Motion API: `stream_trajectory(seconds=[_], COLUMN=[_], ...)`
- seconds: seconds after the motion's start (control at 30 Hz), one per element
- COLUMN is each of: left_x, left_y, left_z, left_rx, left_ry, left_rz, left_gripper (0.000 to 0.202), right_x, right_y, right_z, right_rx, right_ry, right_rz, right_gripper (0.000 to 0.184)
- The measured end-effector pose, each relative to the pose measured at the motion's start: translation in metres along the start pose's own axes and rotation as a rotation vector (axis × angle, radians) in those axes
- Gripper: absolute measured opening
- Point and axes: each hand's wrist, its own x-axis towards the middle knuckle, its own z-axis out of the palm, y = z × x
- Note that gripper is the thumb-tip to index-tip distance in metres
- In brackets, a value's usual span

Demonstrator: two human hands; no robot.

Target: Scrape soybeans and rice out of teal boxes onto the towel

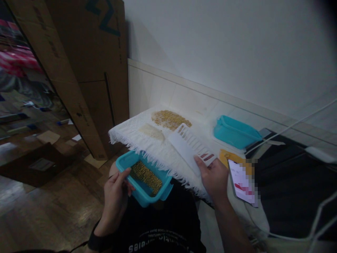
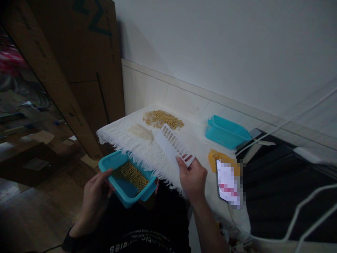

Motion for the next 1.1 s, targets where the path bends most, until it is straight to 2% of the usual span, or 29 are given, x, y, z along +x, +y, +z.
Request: stream_trajectory(seconds=[0.13,0.2,0.27,0.47,0.63,0.73,0.87,1.1], left_x=[-0.002,-0.004,-0.006,-0.012,-0.014,-0.015,-0.015,-0.017], left_y=[-0.004,-0.005,-0.007,-0.008,-0.007,-0.007,-0.008,-0.008], left_z=[0.000,0.000,0.002,0.007,0.009,0.008,0.009,0.009], left_rx=[-0.005,-0.001,0.001,0.039,0.065,0.062,0.064,0.060], left_ry=[0.004,0.000,-0.005,-0.032,-0.041,-0.046,-0.057,-0.045], left_rz=[-0.021,-0.028,-0.029,-0.026,-0.021,-0.003,-0.006,-0.029], left_gripper=[0.034,0.034,0.034,0.037,0.037,0.036,0.037,0.037], right_x=[0.020,0.020,0.015,0.003,0.022,0.036,0.047,0.060], right_y=[0.026,0.029,0.022,-0.004,0.012,0.026,0.042,0.068], right_z=[-0.022,-0.027,-0.026,0.013,0.043,0.044,0.031,0.011], right_rx=[-0.121,-0.125,-0.062,0.231,0.316,0.330,0.328,0.215], right_ry=[0.116,0.136,0.098,-0.207,-0.295,-0.291,-0.245,-0.092], right_rz=[0.025,0.043,0.045,0.070,0.131,0.177,0.191,0.235], right_gripper=[0.032,0.033,0.032,0.028,0.027,0.030,0.036,0.038])
